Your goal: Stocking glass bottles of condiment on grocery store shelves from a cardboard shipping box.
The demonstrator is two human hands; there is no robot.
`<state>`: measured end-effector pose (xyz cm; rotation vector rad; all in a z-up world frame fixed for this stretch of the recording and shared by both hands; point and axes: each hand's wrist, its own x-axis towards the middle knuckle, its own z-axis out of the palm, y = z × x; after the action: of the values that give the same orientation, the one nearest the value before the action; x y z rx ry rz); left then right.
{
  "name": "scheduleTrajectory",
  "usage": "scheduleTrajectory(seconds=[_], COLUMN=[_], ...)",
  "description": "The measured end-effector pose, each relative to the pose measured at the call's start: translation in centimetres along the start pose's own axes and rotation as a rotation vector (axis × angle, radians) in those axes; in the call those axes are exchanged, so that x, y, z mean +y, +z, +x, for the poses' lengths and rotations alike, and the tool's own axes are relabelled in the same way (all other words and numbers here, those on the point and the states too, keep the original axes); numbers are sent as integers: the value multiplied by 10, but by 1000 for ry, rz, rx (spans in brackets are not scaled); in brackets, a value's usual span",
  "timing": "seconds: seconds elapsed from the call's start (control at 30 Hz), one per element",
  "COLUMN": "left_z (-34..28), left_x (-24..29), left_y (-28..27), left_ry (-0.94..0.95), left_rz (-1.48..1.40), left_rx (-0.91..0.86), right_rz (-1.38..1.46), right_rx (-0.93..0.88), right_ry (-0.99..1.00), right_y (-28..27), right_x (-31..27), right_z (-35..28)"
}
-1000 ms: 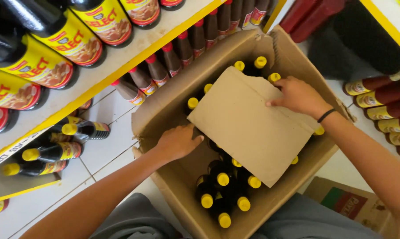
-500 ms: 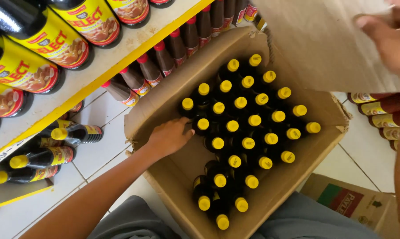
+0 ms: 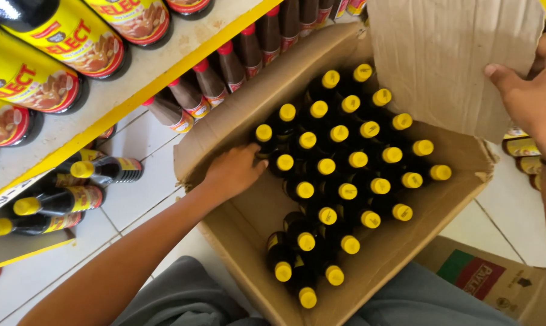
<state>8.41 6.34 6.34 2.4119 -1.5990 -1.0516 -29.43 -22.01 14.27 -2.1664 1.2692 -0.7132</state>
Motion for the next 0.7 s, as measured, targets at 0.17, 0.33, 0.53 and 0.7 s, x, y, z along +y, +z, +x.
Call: scheduleTrajectory(seconds=[0.17, 0.33, 0.53, 0.7], left_z=[9, 11, 11, 13], left_x=[1, -10, -8, 2], left_y=[-5, 3, 4, -1], left_ry=[53, 132, 199, 280], left_rz=[-79, -160, -197, -209], left_rx=[108, 230, 320, 371], right_rz=[-299, -271, -221, -299], right_rx=[-42, -117, -211, -224], right_ry=[-8, 86, -100, -38], right_y=[11, 41, 47, 6], right_x=[61, 154, 117, 45], right_z=[-14, -31, -25, -22])
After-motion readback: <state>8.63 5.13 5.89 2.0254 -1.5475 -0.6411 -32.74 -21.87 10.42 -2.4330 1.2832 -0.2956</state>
